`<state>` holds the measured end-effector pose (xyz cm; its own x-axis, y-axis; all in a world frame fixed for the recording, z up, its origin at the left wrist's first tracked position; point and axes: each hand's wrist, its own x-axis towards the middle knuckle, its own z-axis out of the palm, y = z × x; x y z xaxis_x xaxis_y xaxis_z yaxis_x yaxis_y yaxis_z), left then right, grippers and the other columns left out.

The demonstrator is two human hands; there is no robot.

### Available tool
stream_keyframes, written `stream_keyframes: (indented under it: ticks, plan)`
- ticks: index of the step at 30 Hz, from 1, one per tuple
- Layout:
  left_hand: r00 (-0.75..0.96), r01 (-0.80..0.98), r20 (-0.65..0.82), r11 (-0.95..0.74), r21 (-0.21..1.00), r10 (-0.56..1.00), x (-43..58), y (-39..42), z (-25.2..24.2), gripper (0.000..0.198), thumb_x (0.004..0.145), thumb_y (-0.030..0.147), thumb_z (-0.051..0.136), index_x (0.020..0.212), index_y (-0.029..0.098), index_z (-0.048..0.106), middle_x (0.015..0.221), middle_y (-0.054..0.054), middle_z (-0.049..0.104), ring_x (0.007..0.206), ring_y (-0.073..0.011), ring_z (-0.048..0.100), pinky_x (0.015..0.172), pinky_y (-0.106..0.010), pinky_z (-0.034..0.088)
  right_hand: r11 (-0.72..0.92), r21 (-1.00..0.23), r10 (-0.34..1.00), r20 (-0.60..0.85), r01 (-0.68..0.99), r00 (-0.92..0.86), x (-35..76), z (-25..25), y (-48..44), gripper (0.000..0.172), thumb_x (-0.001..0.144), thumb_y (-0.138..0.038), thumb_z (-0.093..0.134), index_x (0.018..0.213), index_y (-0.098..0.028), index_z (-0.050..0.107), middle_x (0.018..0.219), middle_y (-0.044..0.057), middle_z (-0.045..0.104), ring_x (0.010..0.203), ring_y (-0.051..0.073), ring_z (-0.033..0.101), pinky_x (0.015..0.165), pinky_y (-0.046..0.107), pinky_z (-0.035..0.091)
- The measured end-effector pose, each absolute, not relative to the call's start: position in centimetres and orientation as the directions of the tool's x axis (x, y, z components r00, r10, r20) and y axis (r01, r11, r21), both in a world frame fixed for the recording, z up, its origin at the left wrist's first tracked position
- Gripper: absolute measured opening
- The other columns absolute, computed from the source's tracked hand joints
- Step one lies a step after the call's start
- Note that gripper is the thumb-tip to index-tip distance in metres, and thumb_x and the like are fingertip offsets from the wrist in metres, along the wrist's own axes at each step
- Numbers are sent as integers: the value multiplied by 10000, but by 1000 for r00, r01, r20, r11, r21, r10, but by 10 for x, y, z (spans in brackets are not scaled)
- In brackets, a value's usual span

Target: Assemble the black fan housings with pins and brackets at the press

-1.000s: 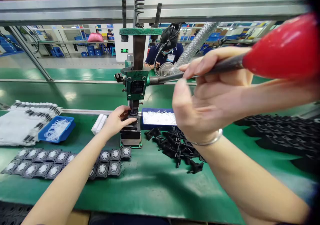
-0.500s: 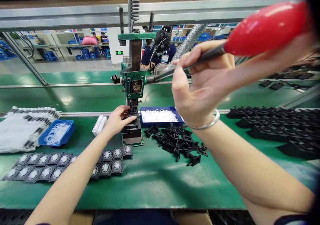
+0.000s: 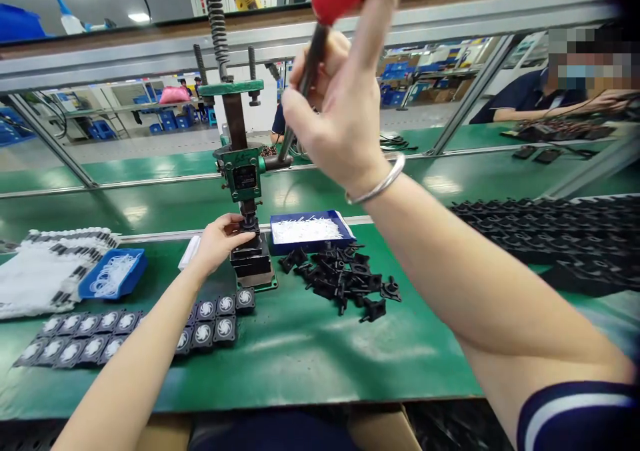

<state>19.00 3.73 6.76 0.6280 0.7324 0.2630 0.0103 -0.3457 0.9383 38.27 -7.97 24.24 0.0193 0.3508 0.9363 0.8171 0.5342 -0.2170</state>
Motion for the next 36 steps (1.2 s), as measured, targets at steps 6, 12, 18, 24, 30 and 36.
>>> stream_keyframes:
  ticks: [6,12,18,24,30,36]
  plan:
    - [599,-44,324,-374,926,732,176,-7,69,453,671,350,845,1046,167,670,1071,-68,684,994,-208,673,975,-414,529,501,-356,485,870,789,85,400,251,-86,672,841,-152,534,1438,-202,229,1415,37,448,1089,138,624,978,310,516]
    - [468,73,541,-641,764,699,171,-70,51,512,800,270,760,1265,267,547,1183,-56,594,1129,-208,612,982,-366,535,330,-576,818,570,748,78,337,114,-156,830,835,-327,712,1497,-253,216,1254,124,547,964,225,642,852,407,613]
    - [499,194,746,-896,399,441,194,-109,15,581,875,177,657,1392,267,407,1041,-82,628,940,-226,648,803,-356,574,87,-700,790,482,709,379,305,32,-191,395,869,-245,638,1215,-206,450,1026,94,548,876,230,652,691,372,620]
    - [722,221,600,-936,273,345,185,-67,52,727,866,360,686,1477,242,310,1364,-155,506,1300,-315,493,1087,-489,443,-192,-577,569,593,794,569,385,34,-222,324,881,-418,627,1077,-183,518,936,83,594,717,198,644,633,346,565]
    - [776,463,192,-749,473,601,153,53,63,1100,708,538,774,1527,217,113,1448,-203,438,1381,-360,423,1095,-567,407,-775,-396,335,404,493,851,525,4,-294,368,816,-493,642,959,-168,548,883,136,606,718,236,590,562,336,393]
    - [840,454,7,-708,541,543,163,71,28,907,699,508,773,1407,210,291,1337,-176,566,1210,-342,605,1049,-522,470,-853,-379,263,282,359,923,561,-22,-331,397,840,-472,650,1029,-127,591,937,227,606,767,290,629,614,384,402]
